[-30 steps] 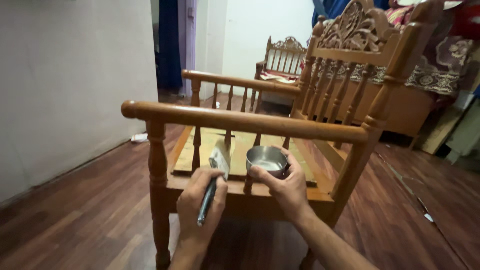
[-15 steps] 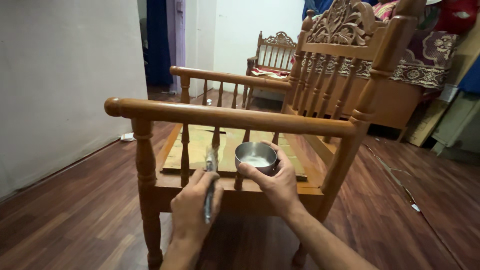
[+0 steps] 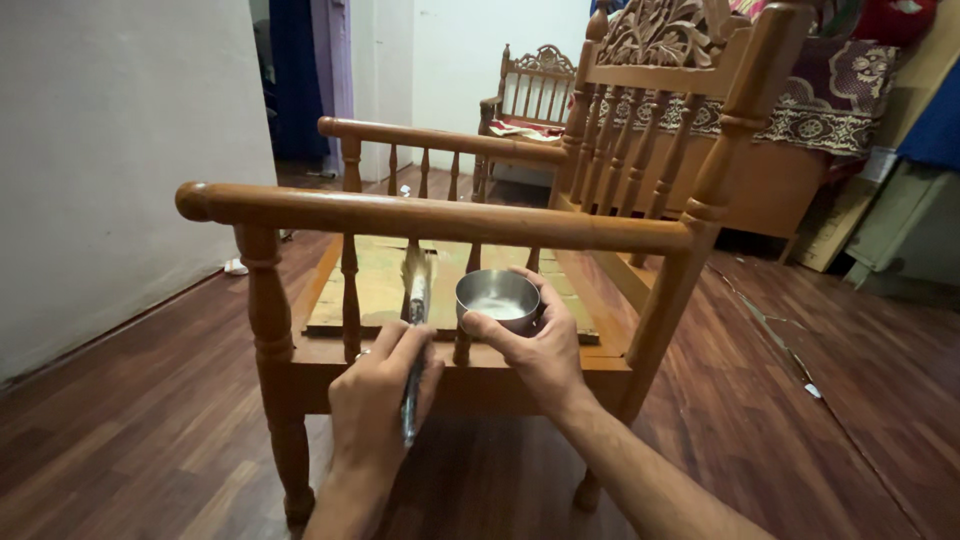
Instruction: The person applies a clear coating to the wooden surfaces of a chair using a paintbrush and a small metal cup of liquid.
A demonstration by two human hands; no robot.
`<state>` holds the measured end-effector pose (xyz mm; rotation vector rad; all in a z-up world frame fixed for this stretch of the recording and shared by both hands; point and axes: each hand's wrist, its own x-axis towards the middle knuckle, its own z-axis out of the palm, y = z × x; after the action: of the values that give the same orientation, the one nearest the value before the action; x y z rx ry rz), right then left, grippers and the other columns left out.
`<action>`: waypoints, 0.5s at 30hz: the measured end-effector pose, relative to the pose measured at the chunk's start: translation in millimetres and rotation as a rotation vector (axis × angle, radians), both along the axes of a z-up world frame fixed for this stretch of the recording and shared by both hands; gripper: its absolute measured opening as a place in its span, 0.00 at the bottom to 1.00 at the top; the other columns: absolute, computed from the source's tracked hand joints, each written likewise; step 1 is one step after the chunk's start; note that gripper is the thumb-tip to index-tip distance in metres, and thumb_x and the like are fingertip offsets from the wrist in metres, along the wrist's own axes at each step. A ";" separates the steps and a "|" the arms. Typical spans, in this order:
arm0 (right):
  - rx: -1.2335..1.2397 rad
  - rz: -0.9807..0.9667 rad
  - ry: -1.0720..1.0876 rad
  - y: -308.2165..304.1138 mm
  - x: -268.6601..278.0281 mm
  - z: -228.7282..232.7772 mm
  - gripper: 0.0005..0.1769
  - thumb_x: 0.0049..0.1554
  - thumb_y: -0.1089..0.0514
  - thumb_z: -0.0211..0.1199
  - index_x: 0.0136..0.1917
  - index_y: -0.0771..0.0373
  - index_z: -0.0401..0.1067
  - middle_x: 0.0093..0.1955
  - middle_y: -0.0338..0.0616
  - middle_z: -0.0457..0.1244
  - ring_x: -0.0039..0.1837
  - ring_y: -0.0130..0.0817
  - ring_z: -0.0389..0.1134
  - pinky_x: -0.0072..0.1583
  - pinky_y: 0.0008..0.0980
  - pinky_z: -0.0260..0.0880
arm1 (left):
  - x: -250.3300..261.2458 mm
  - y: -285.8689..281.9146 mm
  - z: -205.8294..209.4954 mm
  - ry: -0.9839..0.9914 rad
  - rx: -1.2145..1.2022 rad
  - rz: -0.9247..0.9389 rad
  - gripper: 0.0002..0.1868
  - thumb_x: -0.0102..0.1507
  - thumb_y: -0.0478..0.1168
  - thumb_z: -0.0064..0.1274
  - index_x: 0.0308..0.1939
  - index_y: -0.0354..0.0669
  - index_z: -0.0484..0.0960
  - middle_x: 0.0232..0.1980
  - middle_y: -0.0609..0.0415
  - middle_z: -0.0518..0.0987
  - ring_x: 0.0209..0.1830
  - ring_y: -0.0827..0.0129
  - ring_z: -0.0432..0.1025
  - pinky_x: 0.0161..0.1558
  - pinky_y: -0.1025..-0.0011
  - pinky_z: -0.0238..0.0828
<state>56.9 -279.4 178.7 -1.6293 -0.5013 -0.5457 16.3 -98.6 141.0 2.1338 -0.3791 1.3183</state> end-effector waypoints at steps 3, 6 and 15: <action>0.014 0.026 0.013 -1.7 -0.4 -0.8 0.47 0.44 0.49 0.78 0.69 0.70 0.62 0.57 0.50 0.70 0.59 0.35 0.74 0.60 0.30 0.76 | 3.3 2.0 -0.1 0.120 -0.008 0.001 0.10 0.64 0.44 0.54 0.44 0.45 0.83 0.41 0.54 0.82 0.32 0.58 0.80 0.35 0.62 0.79; 0.033 0.040 -0.063 -4.4 -0.1 -2.2 0.46 0.46 0.51 0.79 0.70 0.71 0.62 0.57 0.50 0.69 0.56 0.30 0.74 0.56 0.26 0.77 | -3.7 1.7 -3.4 0.032 -0.071 -0.053 0.10 0.64 0.44 0.54 0.44 0.44 0.83 0.41 0.52 0.82 0.34 0.57 0.81 0.36 0.63 0.79; 0.073 0.007 0.066 -3.2 -3.0 0.1 0.45 0.44 0.52 0.77 0.70 0.68 0.63 0.46 0.47 0.69 0.34 0.23 0.67 0.32 0.21 0.67 | -14.5 1.6 -13.9 0.074 -0.338 -0.066 0.10 0.62 0.41 0.54 0.44 0.44 0.84 0.41 0.49 0.84 0.35 0.55 0.81 0.37 0.63 0.78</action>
<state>53.8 -282.6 178.8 -1.5702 -0.4329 -0.4978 1.8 -97.0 127.0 1.8647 -0.1799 1.1701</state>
